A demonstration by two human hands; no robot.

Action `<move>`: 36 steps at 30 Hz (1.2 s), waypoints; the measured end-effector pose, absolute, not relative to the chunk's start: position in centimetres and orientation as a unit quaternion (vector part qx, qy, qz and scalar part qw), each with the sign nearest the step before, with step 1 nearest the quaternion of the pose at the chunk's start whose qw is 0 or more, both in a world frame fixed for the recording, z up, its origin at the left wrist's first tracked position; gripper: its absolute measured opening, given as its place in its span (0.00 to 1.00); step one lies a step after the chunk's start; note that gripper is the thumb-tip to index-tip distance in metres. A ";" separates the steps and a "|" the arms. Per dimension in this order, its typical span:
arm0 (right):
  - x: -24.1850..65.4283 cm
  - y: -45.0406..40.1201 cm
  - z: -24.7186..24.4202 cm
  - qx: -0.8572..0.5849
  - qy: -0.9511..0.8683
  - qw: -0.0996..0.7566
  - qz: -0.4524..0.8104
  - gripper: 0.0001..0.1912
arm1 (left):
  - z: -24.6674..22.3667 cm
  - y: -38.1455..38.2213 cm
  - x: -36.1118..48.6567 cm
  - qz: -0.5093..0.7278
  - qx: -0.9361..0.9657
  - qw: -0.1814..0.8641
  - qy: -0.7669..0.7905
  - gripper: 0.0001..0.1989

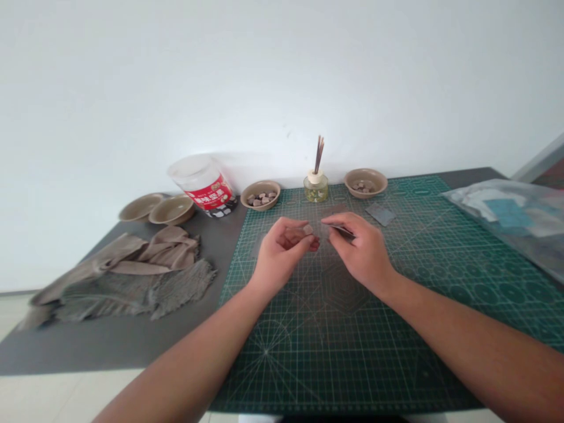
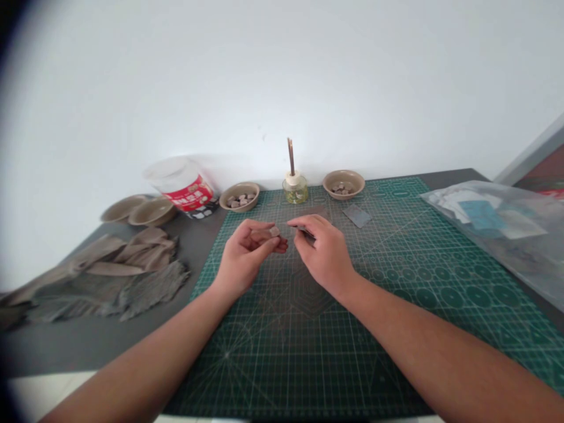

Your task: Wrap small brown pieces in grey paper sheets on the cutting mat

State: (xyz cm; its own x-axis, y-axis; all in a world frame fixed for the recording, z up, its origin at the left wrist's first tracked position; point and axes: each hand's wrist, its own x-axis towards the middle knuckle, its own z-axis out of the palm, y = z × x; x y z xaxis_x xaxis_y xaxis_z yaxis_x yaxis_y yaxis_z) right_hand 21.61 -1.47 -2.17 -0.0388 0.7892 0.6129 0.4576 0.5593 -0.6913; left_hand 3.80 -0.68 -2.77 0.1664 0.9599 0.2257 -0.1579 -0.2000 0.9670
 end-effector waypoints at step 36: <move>20.4 -2.8 -2.4 -0.415 -0.768 0.469 0.134 0.18 | -3.0 -0.8 3.5 0.512 0.603 0.402 0.462 0.13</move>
